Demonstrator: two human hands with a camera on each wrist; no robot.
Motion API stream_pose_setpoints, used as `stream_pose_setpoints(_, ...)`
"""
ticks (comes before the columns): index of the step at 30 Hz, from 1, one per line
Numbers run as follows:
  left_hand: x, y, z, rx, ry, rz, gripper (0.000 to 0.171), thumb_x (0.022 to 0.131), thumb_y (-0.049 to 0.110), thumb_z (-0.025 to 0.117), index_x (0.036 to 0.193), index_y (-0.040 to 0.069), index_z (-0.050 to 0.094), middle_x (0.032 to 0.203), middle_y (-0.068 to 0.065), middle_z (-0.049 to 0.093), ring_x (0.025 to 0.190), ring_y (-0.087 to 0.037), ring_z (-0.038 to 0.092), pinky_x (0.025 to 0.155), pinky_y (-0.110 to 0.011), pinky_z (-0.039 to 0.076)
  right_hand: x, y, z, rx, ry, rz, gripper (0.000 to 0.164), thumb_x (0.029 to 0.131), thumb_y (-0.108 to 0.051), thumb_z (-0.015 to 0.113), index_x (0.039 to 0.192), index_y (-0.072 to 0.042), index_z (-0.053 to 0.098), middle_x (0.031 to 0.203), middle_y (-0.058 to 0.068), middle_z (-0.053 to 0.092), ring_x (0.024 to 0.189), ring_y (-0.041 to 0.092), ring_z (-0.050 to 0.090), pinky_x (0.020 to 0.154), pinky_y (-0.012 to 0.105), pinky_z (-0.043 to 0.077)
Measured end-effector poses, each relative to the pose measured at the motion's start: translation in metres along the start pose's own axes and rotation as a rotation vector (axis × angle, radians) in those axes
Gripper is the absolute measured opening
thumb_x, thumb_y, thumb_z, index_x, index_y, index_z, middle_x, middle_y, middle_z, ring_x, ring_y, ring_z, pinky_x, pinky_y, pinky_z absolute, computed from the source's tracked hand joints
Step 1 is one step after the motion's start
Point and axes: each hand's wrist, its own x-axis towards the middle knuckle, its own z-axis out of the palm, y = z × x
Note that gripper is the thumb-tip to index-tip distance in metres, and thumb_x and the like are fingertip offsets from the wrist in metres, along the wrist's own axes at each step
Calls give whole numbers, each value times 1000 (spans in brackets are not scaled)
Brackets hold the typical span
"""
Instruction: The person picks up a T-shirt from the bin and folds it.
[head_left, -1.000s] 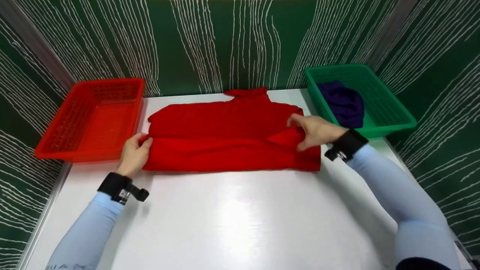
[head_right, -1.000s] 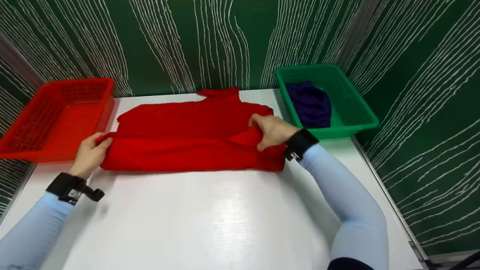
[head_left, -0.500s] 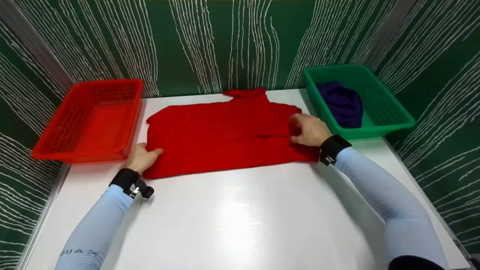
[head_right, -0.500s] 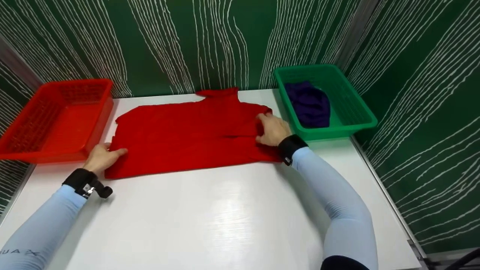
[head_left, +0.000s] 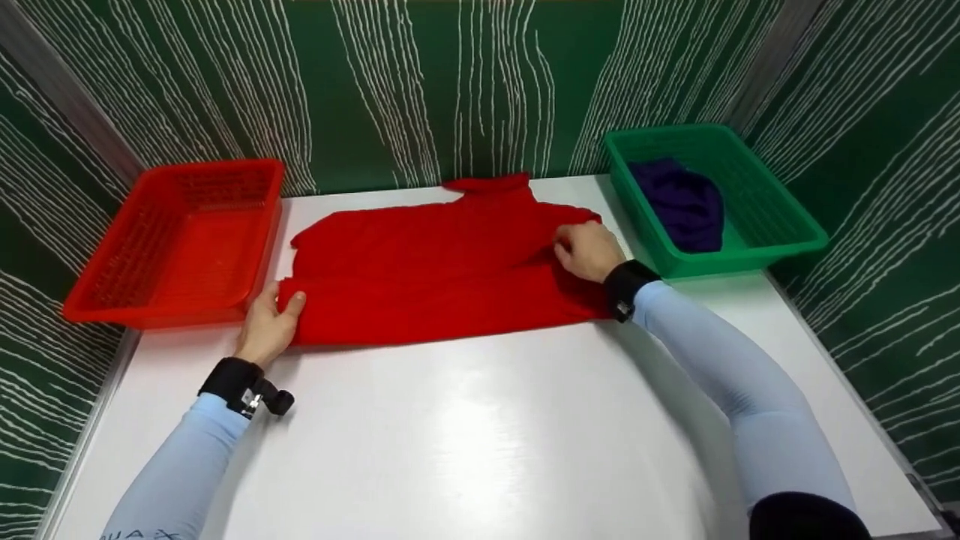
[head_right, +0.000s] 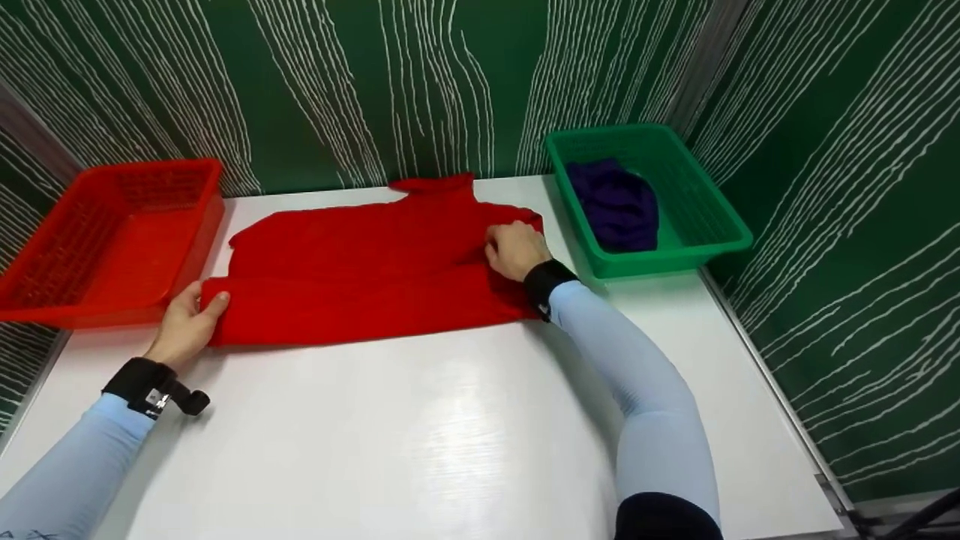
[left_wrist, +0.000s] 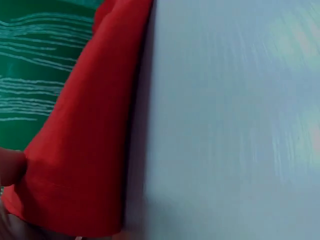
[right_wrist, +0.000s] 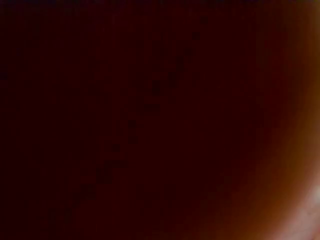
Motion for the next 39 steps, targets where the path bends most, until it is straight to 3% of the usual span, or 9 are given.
stream_pose_setpoints(6,-2,3,-2,108,-75,-69,65,111,39,57,157,-5,42,141,-34,57,127,-46,55,114,-56,43,-6,-6,-14,162,66,17,59,100,-7,64,157,-2,52,152,22,64,138,42,62,120,57,47)
stream_pose_setpoints(10,-6,2,-15,170,-210,-156,80,105,49,66,154,-12,48,141,-33,60,123,-44,58,107,-52,49,-31,0,-26,66,54,209,32,100,-26,70,120,-2,74,113,19,78,102,40,72,87,57,60)
stream_pose_setpoints(13,-8,-1,-22,159,-262,-172,72,105,48,68,146,-11,59,116,-21,70,102,-34,63,86,-40,53,-55,7,-35,-14,-43,382,50,97,-53,72,85,-5,68,75,12,66,71,30,62,56,44,51)
stream_pose_setpoints(16,-10,-5,-24,65,-230,-132,56,109,39,64,141,-7,62,89,-5,65,77,-22,61,68,-30,51,-76,11,-43,-26,-220,495,64,92,-68,72,73,-10,55,62,5,50,60,23,52,49,34,40)
stream_pose_setpoints(19,-13,-7,-20,-57,-135,-88,45,113,33,59,139,-4,61,81,-3,62,61,-16,60,56,-28,53,-89,13,-46,49,-334,474,56,95,-58,75,75,-8,61,63,3,55,62,21,54,53,31,42)
stream_pose_setpoints(24,-17,-5,-8,-178,-21,-89,44,115,35,53,144,2,56,99,-12,70,58,-17,65,52,-32,57,-99,17,-44,358,-193,400,26,106,-27,69,99,-3,72,75,2,65,68,17,60,59,27,46)
stream_pose_setpoints(29,-14,-4,2,-238,-22,-166,47,116,40,48,143,2,52,102,-9,64,65,-17,67,57,-30,59,-107,25,-42,727,-107,533,30,112,-27,62,119,2,58,70,4,66,55,15,70,46,27,49)
stream_pose_setpoints(35,-20,-6,3,-190,-46,-216,60,114,46,50,149,-3,48,120,-17,58,111,-29,60,84,-28,60,-128,28,-51,587,-313,586,23,99,-25,75,87,-7,68,66,-3,67,56,10,59,51,26,45)
stream_pose_setpoints(39,-23,-8,0,1,20,-143,41,110,39,62,124,1,55,91,-11,58,91,-28,58,77,-35,45,-134,30,-54,459,-435,495,24,91,-19,80,75,-2,73,61,-3,68,51,5,47,49,23,36)
